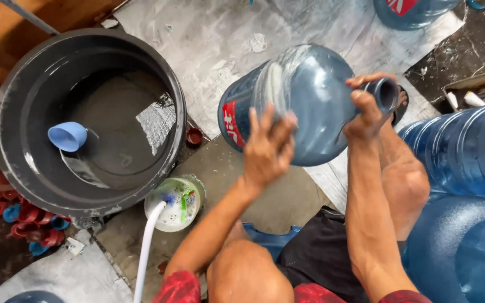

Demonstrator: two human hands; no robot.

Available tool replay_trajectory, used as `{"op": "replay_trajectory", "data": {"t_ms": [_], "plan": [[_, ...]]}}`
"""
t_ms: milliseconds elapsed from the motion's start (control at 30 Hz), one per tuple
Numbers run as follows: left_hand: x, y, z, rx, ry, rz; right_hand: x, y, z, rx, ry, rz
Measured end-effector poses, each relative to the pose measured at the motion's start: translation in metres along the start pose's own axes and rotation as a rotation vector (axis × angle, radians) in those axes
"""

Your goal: Scrubbing and cleaning large plastic water jugs with a sponge and soapy water.

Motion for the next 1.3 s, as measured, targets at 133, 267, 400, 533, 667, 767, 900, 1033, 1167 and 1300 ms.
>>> {"op": "replay_trajectory", "data": {"t_ms": [133, 267, 400, 533, 667, 767, 900, 1033, 1167, 1300], "plan": [[0.01, 0.066, 0.083, 0.467, -0.177, 0.053, -0.011, -0.02, 0.013, 0.116, -0.025, 0.15], [-0.009, 0.015, 0.038, 0.31, -0.271, -0.119, 0.003, 0.006, -0.006, 0.169, -0.116, -0.158], [-0.037, -0.058, 0.027, 0.085, -0.272, -0.266, 0.0, 0.004, -0.004, 0.206, -0.1, -0.135], [0.005, 0.02, 0.08, 0.353, -0.613, -0.216, 0.015, -0.014, -0.019, 0.138, 0.001, -0.009], [-0.006, -0.003, 0.061, 0.304, -0.509, -0.188, 0.009, -0.002, -0.011, 0.17, -0.024, -0.052], [-0.015, -0.056, 0.026, 0.175, -0.391, -0.225, 0.023, -0.003, -0.023, 0.131, -0.019, 0.0], [0.016, 0.014, 0.066, 0.455, -0.592, -0.146, 0.021, -0.016, -0.023, 0.151, 0.021, 0.205], [0.02, 0.029, 0.07, 0.476, -0.511, 0.012, 0.0, -0.025, 0.003, 0.231, -0.058, 0.048], [0.006, -0.039, 0.025, 0.323, -0.419, -0.013, 0.014, -0.032, -0.005, 0.076, -0.28, -0.514], [0.008, -0.051, 0.023, 0.249, -0.388, -0.115, 0.008, -0.029, 0.015, 0.052, -0.203, -0.357]]}}
Point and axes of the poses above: each hand's wrist, its own y-axis towards the middle knuckle, its own x-axis out of the back of the hand, z = x × y, the point moved 3 cm from there along y, towards the middle knuckle, and after that the axes turned 15 degrees about -y, right-handed, at the moved point
